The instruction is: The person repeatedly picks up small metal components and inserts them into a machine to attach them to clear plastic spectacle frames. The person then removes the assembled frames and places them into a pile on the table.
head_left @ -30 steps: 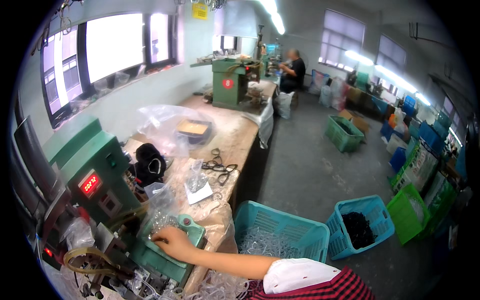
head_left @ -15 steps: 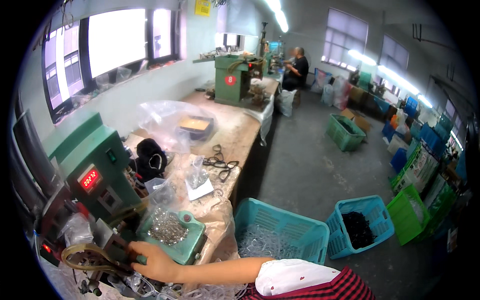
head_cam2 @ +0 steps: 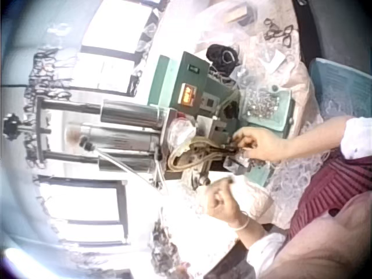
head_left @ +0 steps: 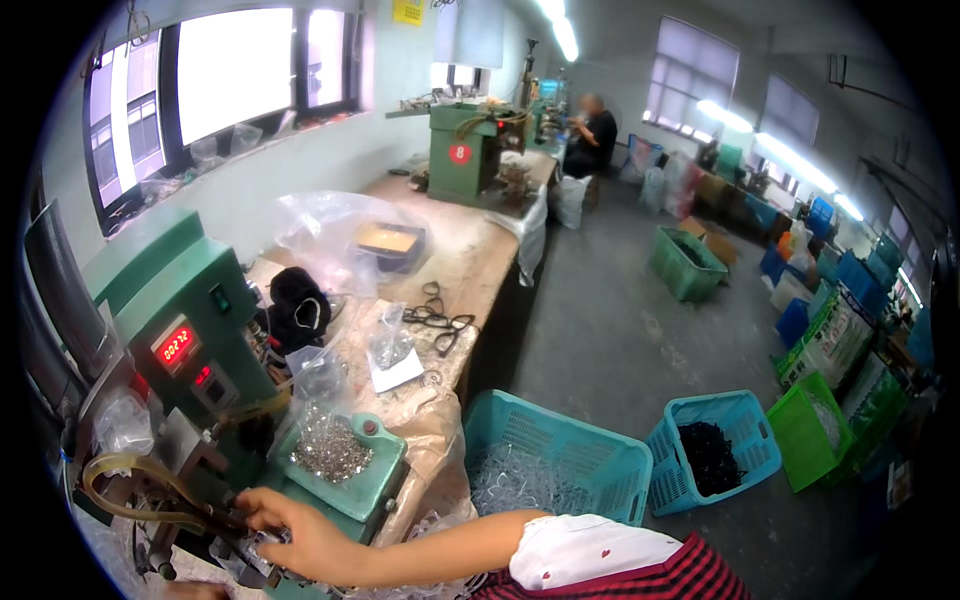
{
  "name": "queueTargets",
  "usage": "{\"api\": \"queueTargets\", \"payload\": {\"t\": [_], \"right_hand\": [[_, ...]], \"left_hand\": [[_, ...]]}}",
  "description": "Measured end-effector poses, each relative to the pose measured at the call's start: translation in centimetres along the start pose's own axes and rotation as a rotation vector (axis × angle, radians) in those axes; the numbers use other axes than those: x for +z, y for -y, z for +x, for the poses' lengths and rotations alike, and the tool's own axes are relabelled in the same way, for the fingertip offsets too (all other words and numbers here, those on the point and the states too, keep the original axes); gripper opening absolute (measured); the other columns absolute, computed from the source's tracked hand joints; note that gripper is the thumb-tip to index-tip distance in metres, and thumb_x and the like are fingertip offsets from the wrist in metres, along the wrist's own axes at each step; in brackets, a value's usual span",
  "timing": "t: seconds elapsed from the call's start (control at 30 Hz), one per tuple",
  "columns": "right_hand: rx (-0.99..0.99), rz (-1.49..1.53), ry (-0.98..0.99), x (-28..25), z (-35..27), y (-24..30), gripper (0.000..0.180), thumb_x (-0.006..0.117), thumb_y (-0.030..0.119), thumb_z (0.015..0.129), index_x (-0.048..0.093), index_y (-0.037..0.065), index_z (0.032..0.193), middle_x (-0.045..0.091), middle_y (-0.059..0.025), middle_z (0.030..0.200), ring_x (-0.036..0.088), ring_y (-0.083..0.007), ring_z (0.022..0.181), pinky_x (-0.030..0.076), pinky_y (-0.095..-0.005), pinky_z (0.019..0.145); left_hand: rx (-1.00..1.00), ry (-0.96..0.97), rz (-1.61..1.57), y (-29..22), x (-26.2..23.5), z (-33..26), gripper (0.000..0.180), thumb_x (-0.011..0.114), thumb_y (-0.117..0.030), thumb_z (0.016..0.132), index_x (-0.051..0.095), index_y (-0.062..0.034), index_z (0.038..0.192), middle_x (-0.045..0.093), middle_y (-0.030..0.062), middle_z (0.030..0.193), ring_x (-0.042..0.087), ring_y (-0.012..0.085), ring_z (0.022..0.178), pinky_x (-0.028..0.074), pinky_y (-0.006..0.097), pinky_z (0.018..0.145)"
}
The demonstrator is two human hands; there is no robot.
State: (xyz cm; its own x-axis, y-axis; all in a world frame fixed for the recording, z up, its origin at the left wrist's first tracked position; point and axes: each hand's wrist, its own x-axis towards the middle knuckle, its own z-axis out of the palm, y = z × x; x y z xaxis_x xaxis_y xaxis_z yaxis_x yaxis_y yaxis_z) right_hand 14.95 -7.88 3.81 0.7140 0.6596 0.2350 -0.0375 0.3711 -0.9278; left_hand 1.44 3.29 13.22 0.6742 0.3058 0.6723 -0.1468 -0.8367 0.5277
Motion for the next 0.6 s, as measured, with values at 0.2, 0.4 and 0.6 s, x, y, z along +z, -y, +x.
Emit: {"api": "queueTargets", "payload": {"t": [0.2,0.4,0.6], "right_hand": [[-0.3,-0.868,-0.088,-8.3,-2.4,-1.0,0.04,0.065,0.011,0.079,0.061,0.005,0.118,0.064,-0.0139,0.113,0.057,-0.0296,0.11,0.044,-0.0416,0.097],[-0.204,-1.415,-0.325,-14.2,-2.5,-5.0,0.027,0.069,0.018,0.078,0.064,0.006,0.102,0.06,-0.0102,0.097,0.056,-0.0295,0.097,0.047,-0.0402,0.083],[-0.303,-1.358,-0.36,-11.8,1.0,-7.3,0.016,0.069,0.017,0.076,0.062,0.009,0.088,0.058,-0.0053,0.088,0.056,-0.0263,0.092,0.047,-0.0373,0.075]], "left_hand": [[-0.747,0.463,-0.668,1.3,4.2,-11.9,0.013,0.074,-0.001,0.078,0.061,-0.0049,0.08,0.061,0.0037,0.075,0.051,0.0126,0.059,0.042,0.027,0.057],[-1.083,0.702,-1.017,-0.7,5.1,-12.5,0.023,0.074,-0.008,0.079,0.056,-0.0048,0.094,0.061,0.003,0.075,0.05,0.0121,0.05,0.039,0.026,0.045],[-0.702,0.761,-1.117,-2.7,8.9,-12.9,0.029,0.065,-0.02,0.087,0.055,0.0013,0.104,0.064,0.0086,0.08,0.058,0.0161,0.065,0.047,0.027,0.059]]}}
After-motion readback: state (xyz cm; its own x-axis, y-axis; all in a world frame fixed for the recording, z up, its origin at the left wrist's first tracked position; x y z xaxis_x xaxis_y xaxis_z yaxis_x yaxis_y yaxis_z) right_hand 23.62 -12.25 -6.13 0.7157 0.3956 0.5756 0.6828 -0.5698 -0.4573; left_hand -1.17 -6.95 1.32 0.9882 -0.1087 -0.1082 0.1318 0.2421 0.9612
